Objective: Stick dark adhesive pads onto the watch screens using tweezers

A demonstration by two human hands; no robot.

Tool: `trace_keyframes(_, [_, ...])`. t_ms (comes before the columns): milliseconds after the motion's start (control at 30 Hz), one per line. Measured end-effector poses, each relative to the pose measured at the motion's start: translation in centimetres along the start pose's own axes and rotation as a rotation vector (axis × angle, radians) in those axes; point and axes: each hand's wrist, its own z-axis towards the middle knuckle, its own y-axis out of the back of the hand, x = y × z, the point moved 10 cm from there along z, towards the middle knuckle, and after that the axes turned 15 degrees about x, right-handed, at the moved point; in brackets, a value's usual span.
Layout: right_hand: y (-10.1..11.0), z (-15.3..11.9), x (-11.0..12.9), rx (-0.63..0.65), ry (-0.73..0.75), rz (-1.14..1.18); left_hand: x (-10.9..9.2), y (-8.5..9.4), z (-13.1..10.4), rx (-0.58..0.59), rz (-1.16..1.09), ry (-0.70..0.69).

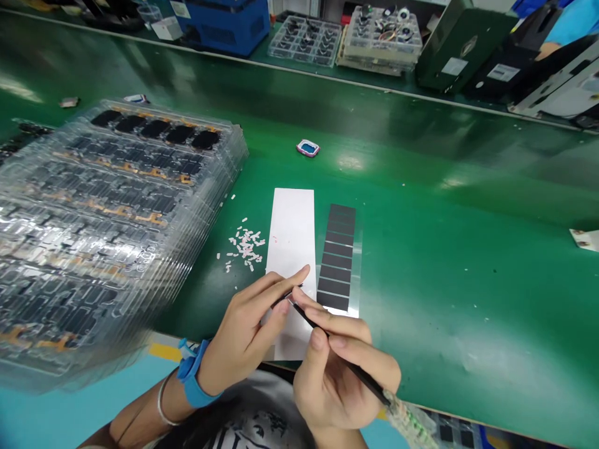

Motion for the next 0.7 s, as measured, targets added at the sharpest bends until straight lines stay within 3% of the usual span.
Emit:
trace_keyframes(600, [-0.38,-0.25,-0.26,0.043,-0.062,0.005,0.20,-0.25,-0.01,0.022,-0.016,-0.004])
trace_keyframes(700, [-0.16,-0.29,-0.24,0.003,-0.048,0.033,0.16,-0.35,0.06,0.040,-0.023,-0.001])
